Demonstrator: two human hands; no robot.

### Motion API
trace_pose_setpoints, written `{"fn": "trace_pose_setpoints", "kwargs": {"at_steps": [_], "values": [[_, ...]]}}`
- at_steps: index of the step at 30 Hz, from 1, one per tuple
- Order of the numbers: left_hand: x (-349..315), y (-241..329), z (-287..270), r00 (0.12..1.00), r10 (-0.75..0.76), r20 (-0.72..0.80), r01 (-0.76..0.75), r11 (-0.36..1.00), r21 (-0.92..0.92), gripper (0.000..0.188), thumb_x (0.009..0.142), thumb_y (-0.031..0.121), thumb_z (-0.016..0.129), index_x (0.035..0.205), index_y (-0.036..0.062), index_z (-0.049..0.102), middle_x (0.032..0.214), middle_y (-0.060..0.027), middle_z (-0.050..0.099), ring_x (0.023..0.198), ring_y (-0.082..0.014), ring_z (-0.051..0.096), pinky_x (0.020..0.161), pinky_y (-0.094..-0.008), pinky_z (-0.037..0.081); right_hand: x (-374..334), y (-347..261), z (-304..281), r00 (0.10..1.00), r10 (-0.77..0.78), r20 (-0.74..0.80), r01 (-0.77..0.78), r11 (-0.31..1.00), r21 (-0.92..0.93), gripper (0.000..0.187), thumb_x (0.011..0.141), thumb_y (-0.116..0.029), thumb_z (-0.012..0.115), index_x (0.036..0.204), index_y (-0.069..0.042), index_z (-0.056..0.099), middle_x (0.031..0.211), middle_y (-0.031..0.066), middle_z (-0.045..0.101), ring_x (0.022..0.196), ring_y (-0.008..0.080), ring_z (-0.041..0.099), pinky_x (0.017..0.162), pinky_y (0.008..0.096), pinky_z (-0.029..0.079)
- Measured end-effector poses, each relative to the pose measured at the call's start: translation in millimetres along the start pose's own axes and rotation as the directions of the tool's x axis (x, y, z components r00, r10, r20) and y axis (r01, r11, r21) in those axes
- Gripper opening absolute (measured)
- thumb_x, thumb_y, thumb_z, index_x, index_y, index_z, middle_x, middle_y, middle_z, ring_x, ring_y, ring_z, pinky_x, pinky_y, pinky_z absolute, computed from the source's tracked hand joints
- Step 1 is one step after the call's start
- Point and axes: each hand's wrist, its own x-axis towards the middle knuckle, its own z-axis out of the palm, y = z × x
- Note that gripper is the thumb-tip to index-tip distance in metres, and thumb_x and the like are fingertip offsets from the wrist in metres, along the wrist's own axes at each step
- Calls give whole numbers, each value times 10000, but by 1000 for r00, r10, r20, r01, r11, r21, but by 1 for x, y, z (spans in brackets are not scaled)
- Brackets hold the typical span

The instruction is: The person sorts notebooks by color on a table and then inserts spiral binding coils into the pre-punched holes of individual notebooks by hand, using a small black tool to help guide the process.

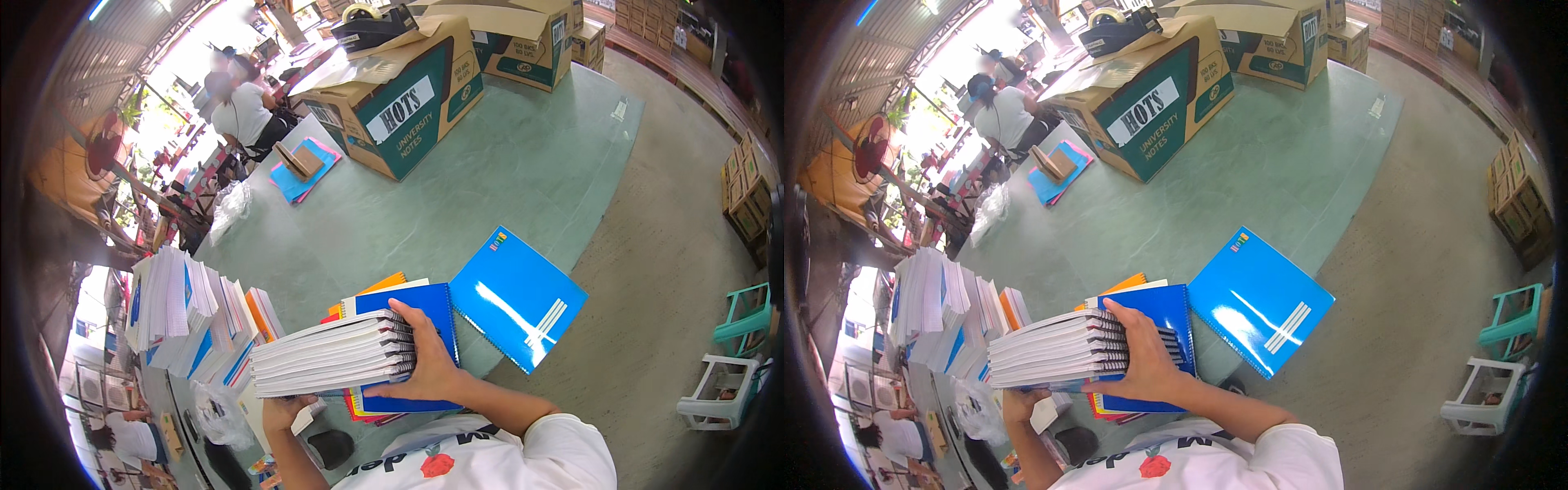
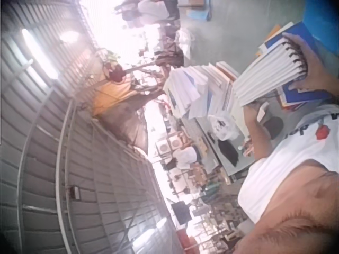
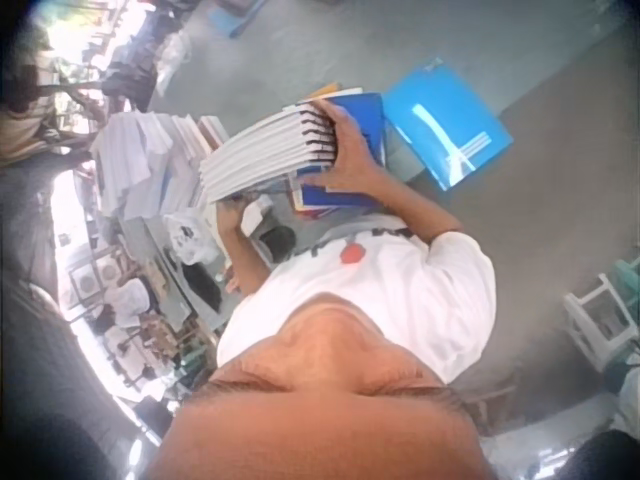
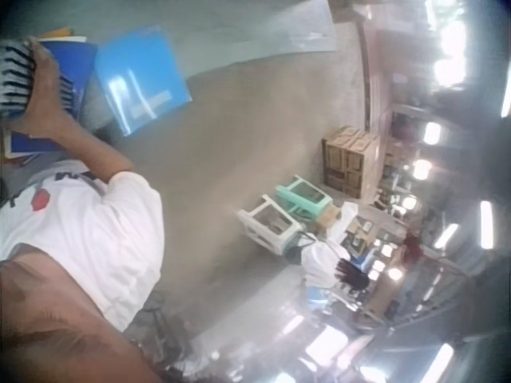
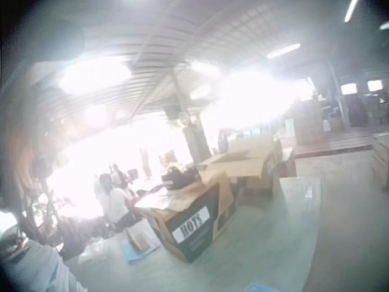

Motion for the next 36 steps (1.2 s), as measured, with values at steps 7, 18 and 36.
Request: {"fn": "trace_pose_setpoints", "kwargs": {"at_steps": [7,18,36], "values": [[-3,4,3,998,55,16,-56,996,67,764,460,45,866,1149,10,538,1066,-60,607,973,-208,571,858,-335,467,1,5,0,999,27,34,-27,1000,13,970,520,-420,853,1245,-22,346,1145,165,447,1064,318,451,935,410,344],[-24,153,91,424,620,660,-846,10,533,618,654,186,695,1217,21,501,1147,-138,499,1026,-302,492,850,-377,420,7,18,-13,974,23,226,-84,961,265,1080,553,-482,832,1326,11,261,1244,150,398,1170,241,411,1001,344,328],[-82,90,-37,802,541,-252,-507,840,190,310,746,83,696,1019,-12,584,759,-85,641,644,-162,620,643,-326,539,27,14,-26,893,193,406,-277,948,159,952,611,-288,834,1316,24,275,1216,182,462,1161,245,443,1000,321,327]]}}
